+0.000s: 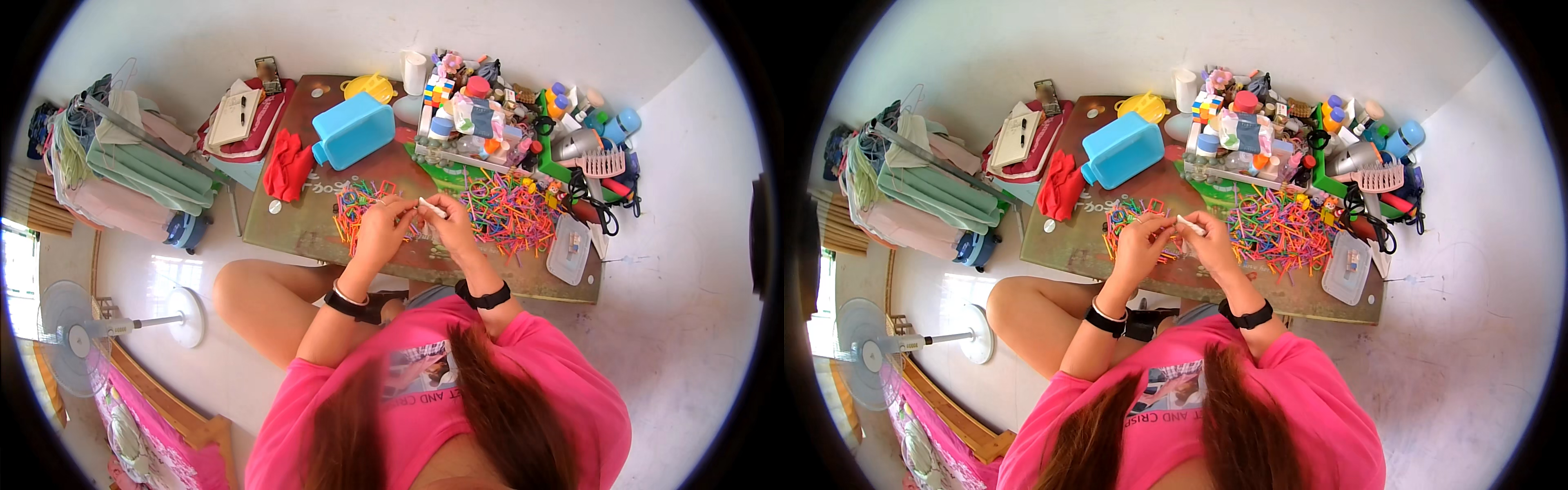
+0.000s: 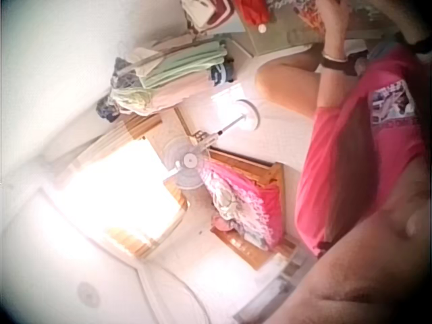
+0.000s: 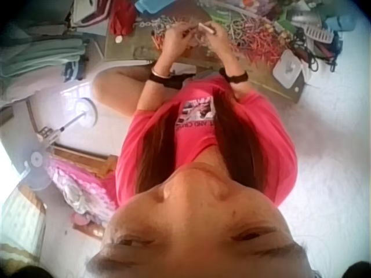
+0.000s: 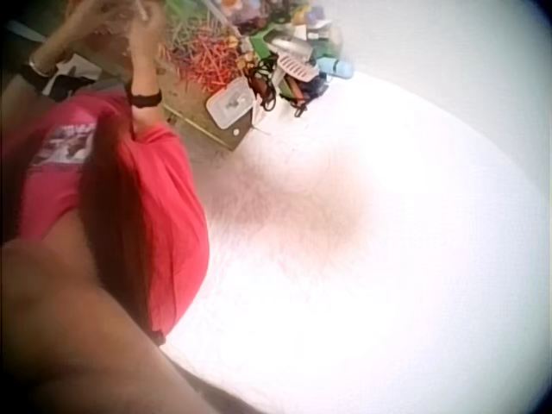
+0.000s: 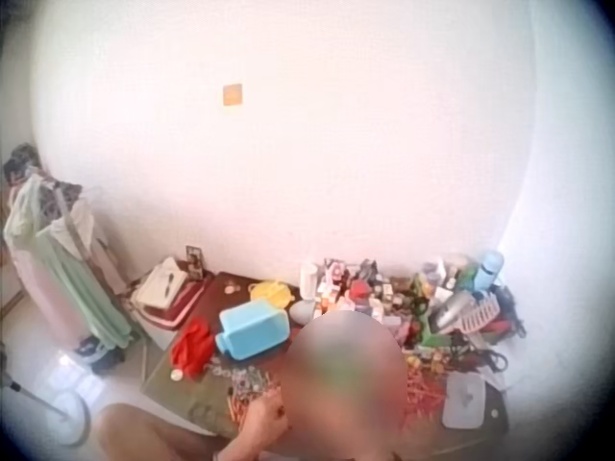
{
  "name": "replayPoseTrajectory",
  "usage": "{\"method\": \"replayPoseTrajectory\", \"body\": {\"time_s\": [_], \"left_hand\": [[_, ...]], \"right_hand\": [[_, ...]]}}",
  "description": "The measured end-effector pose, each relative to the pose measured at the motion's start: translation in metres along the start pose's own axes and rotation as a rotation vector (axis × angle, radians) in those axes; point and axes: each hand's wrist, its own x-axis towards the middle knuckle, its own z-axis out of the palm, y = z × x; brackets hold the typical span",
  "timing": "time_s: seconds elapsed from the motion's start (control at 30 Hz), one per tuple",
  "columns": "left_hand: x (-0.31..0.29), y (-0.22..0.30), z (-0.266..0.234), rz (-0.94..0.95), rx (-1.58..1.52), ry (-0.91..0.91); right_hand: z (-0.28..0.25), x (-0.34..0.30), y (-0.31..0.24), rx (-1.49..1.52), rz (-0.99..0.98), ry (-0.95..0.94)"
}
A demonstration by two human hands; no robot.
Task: The person assembles colorful plastic chain links together by hand while sitting at a desk.
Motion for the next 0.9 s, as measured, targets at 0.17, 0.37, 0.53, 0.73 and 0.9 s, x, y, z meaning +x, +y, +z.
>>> {"method": "replayPoseTrajectory", "body": {"time_s": [0.17, 0.37, 0.53, 0.73, 0.9], "left_hand": [[-0.001, -0.003, -0.003, 0.144, 0.185, -0.006], [0.003, -0.004, -0.010, -0.020, 0.006, -0.145], [0.000, -0.010, -0.001, -0.087, -0.003, -0.126], [-0.003, -0.016, 0.005, -0.260, -0.086, -0.101], [-0.002, -0.029, 0.003, -0.494, -0.469, -0.112]], "right_hand": [[0.000, -0.002, 0.001, 0.291, 0.134, -0.043], [-0.008, -0.001, 0.000, 0.143, 0.138, -0.118], [-0.010, 0.001, 0.003, -0.169, -0.076, -0.102], [0.002, -0.007, -0.014, -0.740, -0.521, 0.043], [0.001, -0.007, -0.023, -0.804, -0.646, 0.113]]}}
